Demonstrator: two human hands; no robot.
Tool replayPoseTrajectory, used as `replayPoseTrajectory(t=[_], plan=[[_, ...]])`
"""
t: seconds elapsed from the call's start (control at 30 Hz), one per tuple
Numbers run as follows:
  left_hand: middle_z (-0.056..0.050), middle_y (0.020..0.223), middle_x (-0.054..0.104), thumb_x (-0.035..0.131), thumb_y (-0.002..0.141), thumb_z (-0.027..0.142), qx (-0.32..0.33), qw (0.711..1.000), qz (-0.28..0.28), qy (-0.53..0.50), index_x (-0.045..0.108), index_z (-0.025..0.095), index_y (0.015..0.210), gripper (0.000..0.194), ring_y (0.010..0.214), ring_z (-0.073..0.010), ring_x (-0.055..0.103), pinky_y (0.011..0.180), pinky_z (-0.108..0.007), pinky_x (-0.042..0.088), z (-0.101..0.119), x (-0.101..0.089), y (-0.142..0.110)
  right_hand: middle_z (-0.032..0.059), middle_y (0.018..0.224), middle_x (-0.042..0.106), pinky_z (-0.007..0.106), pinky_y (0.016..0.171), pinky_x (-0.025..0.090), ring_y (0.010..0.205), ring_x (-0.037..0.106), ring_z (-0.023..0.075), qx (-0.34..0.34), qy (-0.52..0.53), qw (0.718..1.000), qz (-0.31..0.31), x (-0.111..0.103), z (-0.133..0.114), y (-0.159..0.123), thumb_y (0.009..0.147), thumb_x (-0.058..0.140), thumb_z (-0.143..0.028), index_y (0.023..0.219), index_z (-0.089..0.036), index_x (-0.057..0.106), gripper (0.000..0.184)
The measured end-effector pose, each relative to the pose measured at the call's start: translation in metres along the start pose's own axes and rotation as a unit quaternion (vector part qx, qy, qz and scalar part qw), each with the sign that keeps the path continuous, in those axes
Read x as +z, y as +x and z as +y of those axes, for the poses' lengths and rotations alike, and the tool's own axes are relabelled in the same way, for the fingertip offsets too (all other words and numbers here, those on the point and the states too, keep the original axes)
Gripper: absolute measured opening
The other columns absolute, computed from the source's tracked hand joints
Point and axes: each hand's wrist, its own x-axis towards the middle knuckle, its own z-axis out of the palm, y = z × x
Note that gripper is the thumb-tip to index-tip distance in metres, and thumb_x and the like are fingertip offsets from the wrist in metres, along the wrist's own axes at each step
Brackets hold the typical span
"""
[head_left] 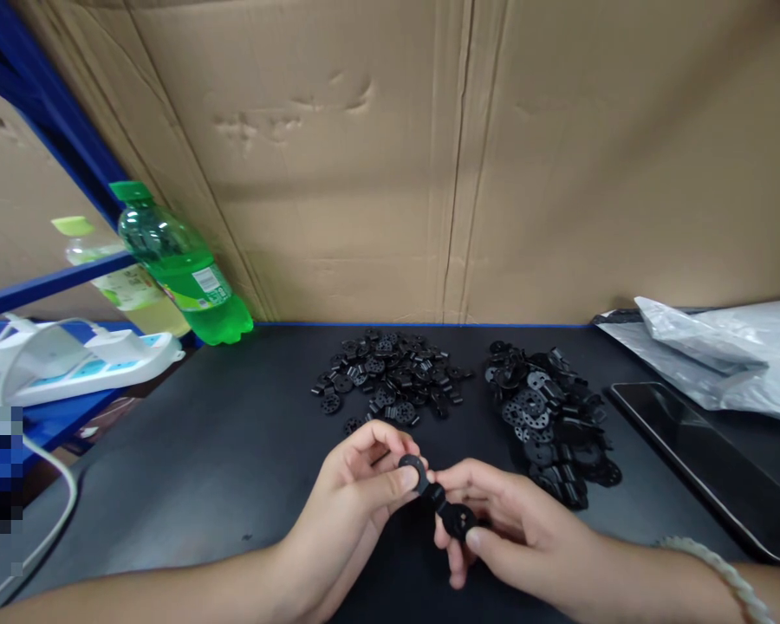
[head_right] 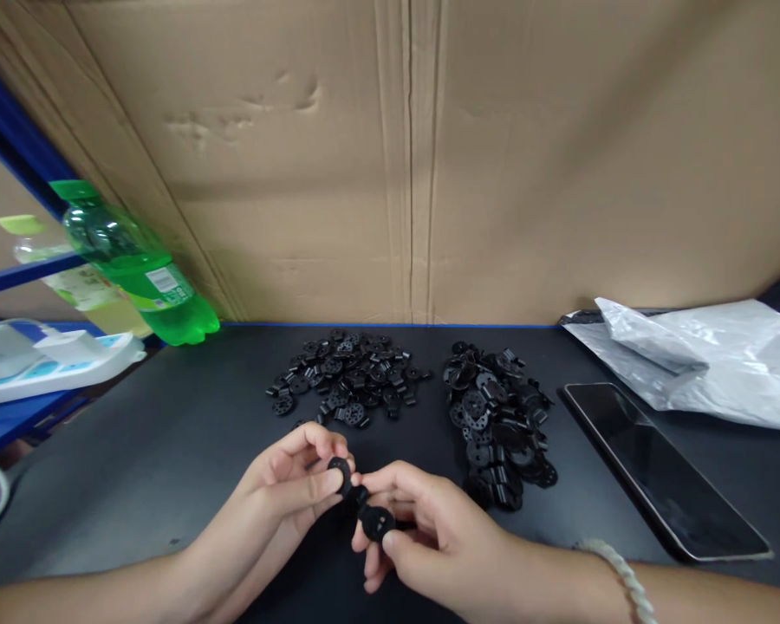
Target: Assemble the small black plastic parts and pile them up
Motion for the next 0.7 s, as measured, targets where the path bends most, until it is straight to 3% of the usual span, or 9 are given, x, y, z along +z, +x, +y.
replayPoseTrajectory(t=[0.3,0.5,0.7], plan=[[0.0,0.077,0.067,0.082,0.065,0.004,-0.007,1.0,-0.002,-0.004,0.062,0.016,0.07,0.024,0.073,-0.0124,0.063,0.069,-0.021,0.051,0.005,0.0006,-0.0028,0.0026,0.091,0.066,0.029,0.075,0.054,0.075,0.067,0.0103,0.001,0.035,0.999,0.026,0.002,0.003,-0.0013,0.076,0.059,0.0,0.107,-0.016,0.056,0.035],[0.0,0.076,0.067,0.081,0.066,0.005,-0.009,1.0,-0.012,0.007,0.062,0.017,0.071,0.023,0.07,-0.0119,0.062,0.068,-0.022,0.05,0.0071,0.0026,-0.003,0.0034,0.088,0.07,0.027,0.07,0.057,0.075,0.071,0.0129,-0.021,-0.035,0.998,0.043,0.0042,0.0044,-0.0026,0.072,0.059,0.001,0.105,-0.017,0.059,0.038],[0.0,0.077,0.065,0.077,0.075,0.006,0.101,0.987,-0.043,0.114,0.061,0.017,0.07,0.02,0.077,-0.0139,0.064,0.072,-0.022,0.05,0.0056,-0.0038,-0.0021,0.0025,0.096,0.07,0.026,0.076,0.057,0.086,0.071,0.0137,-0.053,-0.029,0.996,0.061,0.0007,-0.0002,-0.0063,0.072,0.068,-0.001,0.114,-0.022,0.058,0.048]])
